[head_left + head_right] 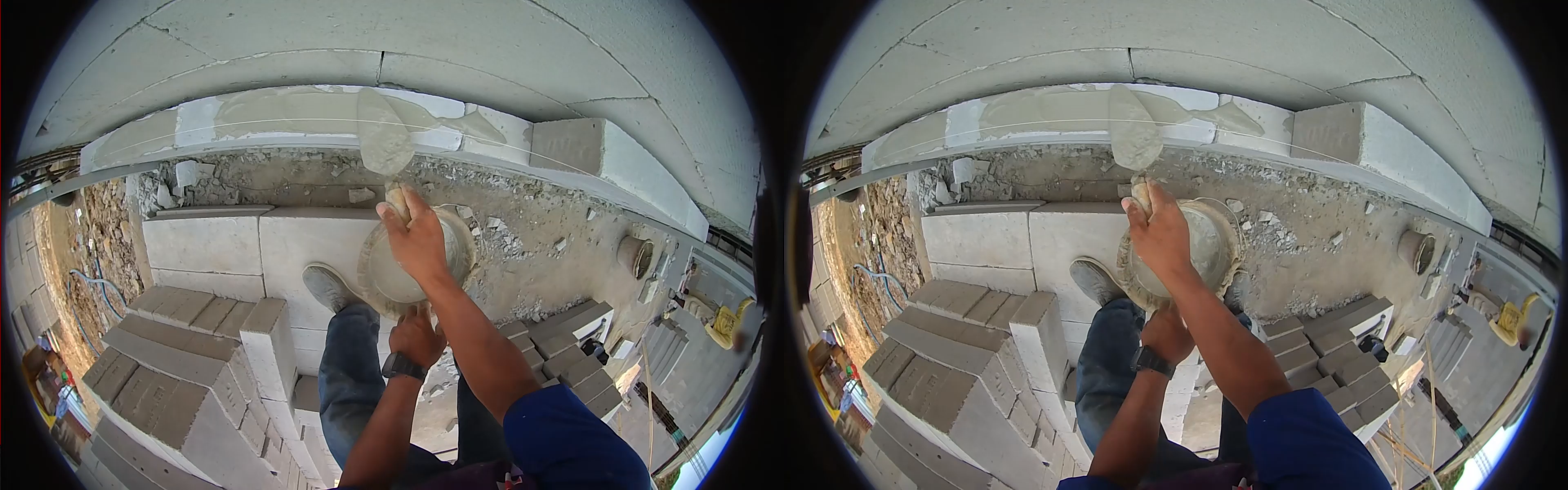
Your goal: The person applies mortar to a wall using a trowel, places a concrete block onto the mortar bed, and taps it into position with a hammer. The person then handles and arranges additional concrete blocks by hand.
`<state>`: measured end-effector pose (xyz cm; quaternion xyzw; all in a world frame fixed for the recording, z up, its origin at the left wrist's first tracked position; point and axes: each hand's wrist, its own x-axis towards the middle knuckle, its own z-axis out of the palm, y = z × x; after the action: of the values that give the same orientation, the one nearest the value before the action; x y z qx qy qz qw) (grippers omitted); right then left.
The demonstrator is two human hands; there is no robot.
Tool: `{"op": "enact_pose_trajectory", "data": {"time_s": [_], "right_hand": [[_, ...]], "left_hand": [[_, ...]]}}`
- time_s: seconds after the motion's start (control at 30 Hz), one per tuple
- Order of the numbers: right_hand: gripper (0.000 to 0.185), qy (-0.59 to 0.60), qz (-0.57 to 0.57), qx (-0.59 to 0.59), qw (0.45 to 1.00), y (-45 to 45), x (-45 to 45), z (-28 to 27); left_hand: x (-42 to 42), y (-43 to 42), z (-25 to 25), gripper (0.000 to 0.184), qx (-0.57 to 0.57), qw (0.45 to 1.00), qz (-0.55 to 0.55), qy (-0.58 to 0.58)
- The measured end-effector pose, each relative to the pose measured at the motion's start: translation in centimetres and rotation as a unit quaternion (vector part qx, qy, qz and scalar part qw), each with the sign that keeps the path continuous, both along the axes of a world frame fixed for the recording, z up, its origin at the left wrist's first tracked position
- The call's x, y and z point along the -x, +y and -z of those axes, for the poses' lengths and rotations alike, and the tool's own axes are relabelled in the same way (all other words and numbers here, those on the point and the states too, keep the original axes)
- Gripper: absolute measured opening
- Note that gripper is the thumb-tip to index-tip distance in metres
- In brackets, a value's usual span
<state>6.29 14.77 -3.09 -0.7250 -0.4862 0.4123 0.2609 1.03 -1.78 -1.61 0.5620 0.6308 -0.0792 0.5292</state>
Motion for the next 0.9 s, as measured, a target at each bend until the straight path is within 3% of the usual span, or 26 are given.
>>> {"op": "enact_pose_trajectory", "data": {"time_s": [0.13, 0.27, 0.37, 0.5, 0.6, 0.7, 0.87, 0.9], "right_hand": [[0.036, -0.031, 0.048, -0.022, 0.998, -1.7, -5.2, 1.1], [0.031, -0.019, 0.067, -0.051, 0.996, -3.4, -9.7, 1.4], [0.036, 0.090, 0.145, 0.044, 0.984, -4.1, -11.8, -1.0], [0.028, 0.195, 0.254, 0.067, 0.945, -5.0, -12.6, -1.3], [0.028, 0.349, 0.298, 0.062, 0.886, -4.7, -11.0, -0.1], [0.028, 0.390, 0.279, 0.088, 0.873, -3.2, -8.5, 0.1], [0.032, 0.273, 0.151, 0.080, 0.947, -2.3, -5.8, 0.3], [0.032, 0.205, 0.119, 0.021, 0.971, -2.5, -5.8, 1.2]], "left_hand": [[-1.3, -0.8, 0.1, 0.049, -0.029, 0.999, -0.020, 0.008], [-2.5, -1.4, 0.0, 0.050, -0.017, 1.000, -0.017, 0.012], [-3.3, -2.3, 0.4, 0.050, -0.015, 1.000, -0.014, 0.011], [-4.5, -2.5, -0.1, 0.051, 0.009, 1.000, -0.005, 0.017], [-4.7, -3.3, 0.1, 0.051, 0.007, 1.000, -0.009, 0.013], [-4.5, -4.2, 0.8, 0.052, -0.004, 1.000, -0.028, 0.006], [-4.4, -4.7, 1.4, 0.052, -0.007, 0.998, -0.060, -0.013], [-4.4, -4.7, 1.4, 0.052, -0.013, 0.998, -0.066, -0.015]]}}
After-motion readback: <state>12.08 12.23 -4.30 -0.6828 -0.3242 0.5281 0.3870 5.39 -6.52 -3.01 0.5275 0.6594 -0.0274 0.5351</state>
